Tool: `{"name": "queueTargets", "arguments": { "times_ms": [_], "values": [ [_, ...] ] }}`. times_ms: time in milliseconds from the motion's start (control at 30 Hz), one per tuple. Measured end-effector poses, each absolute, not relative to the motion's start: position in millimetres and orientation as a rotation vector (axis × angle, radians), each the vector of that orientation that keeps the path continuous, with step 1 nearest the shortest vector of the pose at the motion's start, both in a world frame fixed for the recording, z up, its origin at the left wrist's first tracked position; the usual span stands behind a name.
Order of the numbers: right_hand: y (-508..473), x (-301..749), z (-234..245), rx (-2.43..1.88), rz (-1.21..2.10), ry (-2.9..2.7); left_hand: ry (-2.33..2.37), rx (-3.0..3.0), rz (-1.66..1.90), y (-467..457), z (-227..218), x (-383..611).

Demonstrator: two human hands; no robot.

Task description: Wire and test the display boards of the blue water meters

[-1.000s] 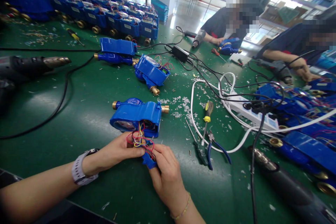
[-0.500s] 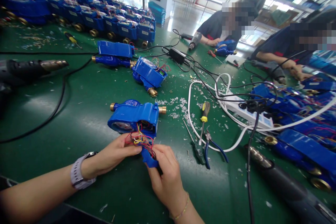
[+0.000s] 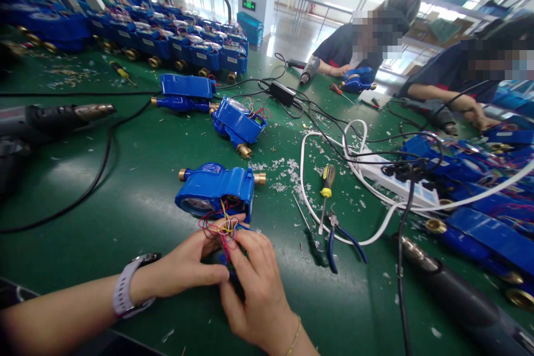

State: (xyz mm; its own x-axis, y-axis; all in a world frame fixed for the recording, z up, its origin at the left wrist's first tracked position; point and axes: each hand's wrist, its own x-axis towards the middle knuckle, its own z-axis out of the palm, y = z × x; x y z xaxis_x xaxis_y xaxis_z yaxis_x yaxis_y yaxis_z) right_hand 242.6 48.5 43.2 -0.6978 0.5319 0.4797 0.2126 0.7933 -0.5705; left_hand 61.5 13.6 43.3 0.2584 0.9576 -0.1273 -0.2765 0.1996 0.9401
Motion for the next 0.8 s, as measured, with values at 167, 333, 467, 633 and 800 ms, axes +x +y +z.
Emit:
{"name": "queueTargets", "arguments": {
  "times_ms": [167, 333, 467, 633, 800],
  "values": [
    [49, 245, 44, -0.667, 0.598, -2.203, 0.738, 0.776, 1.077, 15, 39, 57],
    [47, 245, 39, -0.810, 0.595, -2.130, 0.745, 0.683, 1.119, 19, 41, 50],
    [45, 240, 31, -0.940, 0.758, -2.162, 0.642, 0.755, 1.060, 21, 42, 49],
    [45, 237, 26, -0.919, 0.657, -2.150, 0.713, 0.936, 1.024, 18, 45, 58],
    [45, 236, 29, -0.886, 0.615, -2.167, 0.792, 0.934, 1.062, 18, 46, 62]
  ]
}}
